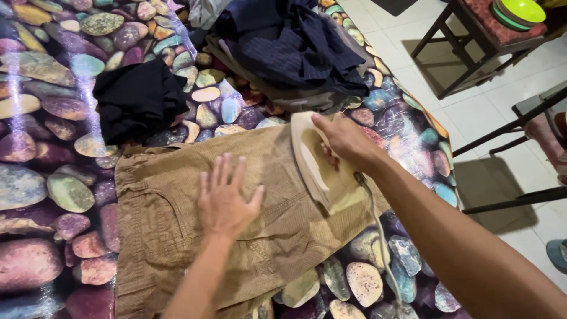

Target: The recorder is ironing a pair of corduroy shorts on a flat surface covered with a patterned cloth.

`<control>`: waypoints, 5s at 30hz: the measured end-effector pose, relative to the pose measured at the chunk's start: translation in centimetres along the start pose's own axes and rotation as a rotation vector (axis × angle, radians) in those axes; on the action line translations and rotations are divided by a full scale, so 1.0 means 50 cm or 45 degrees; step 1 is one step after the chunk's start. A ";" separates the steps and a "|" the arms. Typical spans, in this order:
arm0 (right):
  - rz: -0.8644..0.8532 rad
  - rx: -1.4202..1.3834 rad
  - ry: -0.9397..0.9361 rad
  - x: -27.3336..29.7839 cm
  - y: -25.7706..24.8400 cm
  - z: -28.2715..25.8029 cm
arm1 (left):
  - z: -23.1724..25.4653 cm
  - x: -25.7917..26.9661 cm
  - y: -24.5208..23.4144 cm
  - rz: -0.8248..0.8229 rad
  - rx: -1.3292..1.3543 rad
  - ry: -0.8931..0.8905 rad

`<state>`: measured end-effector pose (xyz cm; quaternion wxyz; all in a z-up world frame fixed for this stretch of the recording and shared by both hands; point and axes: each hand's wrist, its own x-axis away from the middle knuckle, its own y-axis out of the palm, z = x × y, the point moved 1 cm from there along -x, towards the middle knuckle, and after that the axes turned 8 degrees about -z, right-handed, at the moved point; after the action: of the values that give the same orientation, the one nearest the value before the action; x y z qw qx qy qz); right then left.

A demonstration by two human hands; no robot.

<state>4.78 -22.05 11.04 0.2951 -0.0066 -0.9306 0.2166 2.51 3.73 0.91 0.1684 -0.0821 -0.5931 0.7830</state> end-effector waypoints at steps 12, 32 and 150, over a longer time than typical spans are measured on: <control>-0.029 0.087 0.289 0.168 -0.006 0.127 | -0.096 0.027 0.017 0.108 -0.078 -0.087; -0.087 0.155 0.107 0.120 0.023 0.065 | -0.090 0.028 0.006 0.141 -0.037 -0.083; 0.482 1.069 -0.646 -0.035 -0.031 0.346 | 0.331 -0.058 -0.082 -0.178 1.610 -0.763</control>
<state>-3.14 -30.60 -1.98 -0.0065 -0.0031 -0.7884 0.6151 0.46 -11.25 9.33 0.0631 0.2891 -0.0490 0.9539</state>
